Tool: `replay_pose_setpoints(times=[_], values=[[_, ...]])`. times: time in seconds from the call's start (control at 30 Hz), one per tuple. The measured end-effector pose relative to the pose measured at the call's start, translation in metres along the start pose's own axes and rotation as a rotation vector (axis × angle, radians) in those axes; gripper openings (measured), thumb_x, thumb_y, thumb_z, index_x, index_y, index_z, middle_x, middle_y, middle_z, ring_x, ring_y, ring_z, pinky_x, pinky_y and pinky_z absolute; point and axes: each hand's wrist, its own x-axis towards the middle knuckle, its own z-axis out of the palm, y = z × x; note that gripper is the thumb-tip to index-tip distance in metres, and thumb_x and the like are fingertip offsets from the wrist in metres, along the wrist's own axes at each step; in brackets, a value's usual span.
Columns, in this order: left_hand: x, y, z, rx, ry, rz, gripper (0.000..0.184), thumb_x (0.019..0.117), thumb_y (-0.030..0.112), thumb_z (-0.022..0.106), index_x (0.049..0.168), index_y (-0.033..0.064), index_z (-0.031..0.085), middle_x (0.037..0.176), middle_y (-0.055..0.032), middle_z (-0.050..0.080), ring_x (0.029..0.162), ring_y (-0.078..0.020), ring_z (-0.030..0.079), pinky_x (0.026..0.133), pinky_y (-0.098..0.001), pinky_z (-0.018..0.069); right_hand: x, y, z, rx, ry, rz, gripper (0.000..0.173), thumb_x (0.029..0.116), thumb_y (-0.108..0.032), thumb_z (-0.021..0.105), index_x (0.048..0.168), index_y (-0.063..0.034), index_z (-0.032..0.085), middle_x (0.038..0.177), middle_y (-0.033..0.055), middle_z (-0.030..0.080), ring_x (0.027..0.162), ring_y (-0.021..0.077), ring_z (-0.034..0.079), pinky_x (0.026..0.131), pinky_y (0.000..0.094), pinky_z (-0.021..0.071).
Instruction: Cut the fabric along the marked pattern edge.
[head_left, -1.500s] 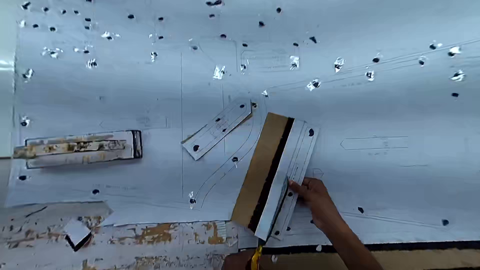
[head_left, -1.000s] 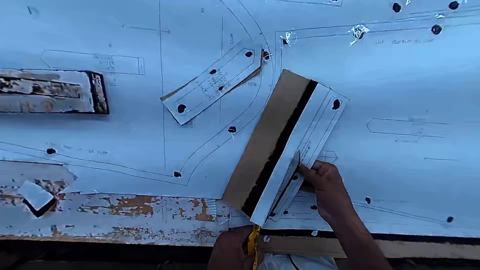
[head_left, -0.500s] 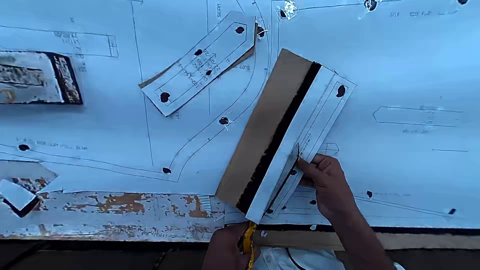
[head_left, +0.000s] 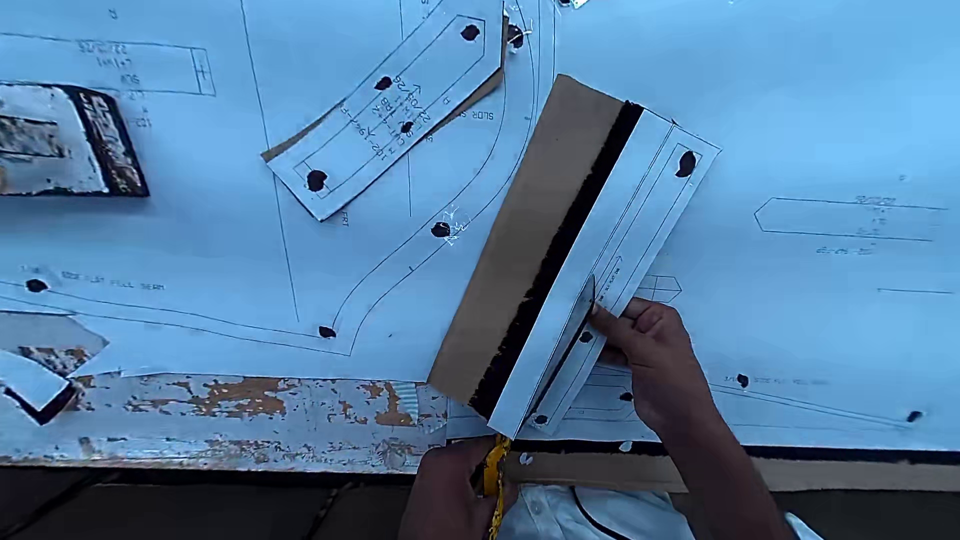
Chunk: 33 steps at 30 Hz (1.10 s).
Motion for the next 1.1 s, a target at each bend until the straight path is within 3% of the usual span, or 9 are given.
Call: replay_pose_setpoints(times=[0.37,0.57,0.9,1.1], values=[[0.001,-0.005,0.003,-0.029,0.02,0.025,0.018,0.0785,0.019,0.072,0.092,0.0085,0.078,0.074,0.0006,0.073,0.061,-0.003,0.066,0.055,-0.0228,0.0558,0.002,-0.003,0.0,-0.036,-0.013,0.01,0.007,0.0986,-0.008,0.066,0.097,-0.0023,0.07,0.079,0.0067,0.073,0.066,0.0115,0.071,0.06,0.0247,0.0602],[0.0,-0.008,0.003,-0.035,0.023,0.045,0.017,0.0798,0.019,0.073,0.091,0.0083,0.078,0.074,0.0002,0.072,0.059,-0.0027,0.064,0.053,-0.0214,0.054,0.01,-0.008,-0.001,-0.103,0.038,-0.193,0.009,0.0987,-0.014,0.068,0.098,-0.0051,0.071,0.079,0.0037,0.073,0.067,0.0102,0.071,0.059,0.0243,0.0597],[-0.002,-0.005,0.004,0.018,0.066,0.082,0.018,0.0791,0.018,0.072,0.092,0.008,0.078,0.08,-0.0014,0.075,0.068,-0.0048,0.069,0.061,-0.0231,0.0584,0.012,-0.016,-0.005,-0.042,0.01,-0.088,0.008,0.098,-0.011,0.068,0.097,-0.0042,0.071,0.082,0.0051,0.075,0.069,0.011,0.072,0.063,0.0251,0.0617],[0.004,0.004,-0.002,0.078,0.09,0.08,0.015,0.0768,0.022,0.072,0.085,0.0101,0.077,0.072,0.0005,0.07,0.06,-0.0035,0.063,0.054,-0.0213,0.0534,0.012,-0.018,-0.005,-0.047,-0.012,-0.069,0.007,0.0985,-0.01,0.067,0.097,-0.0039,0.071,0.082,0.0054,0.074,0.069,0.0103,0.072,0.063,0.0241,0.0609]])
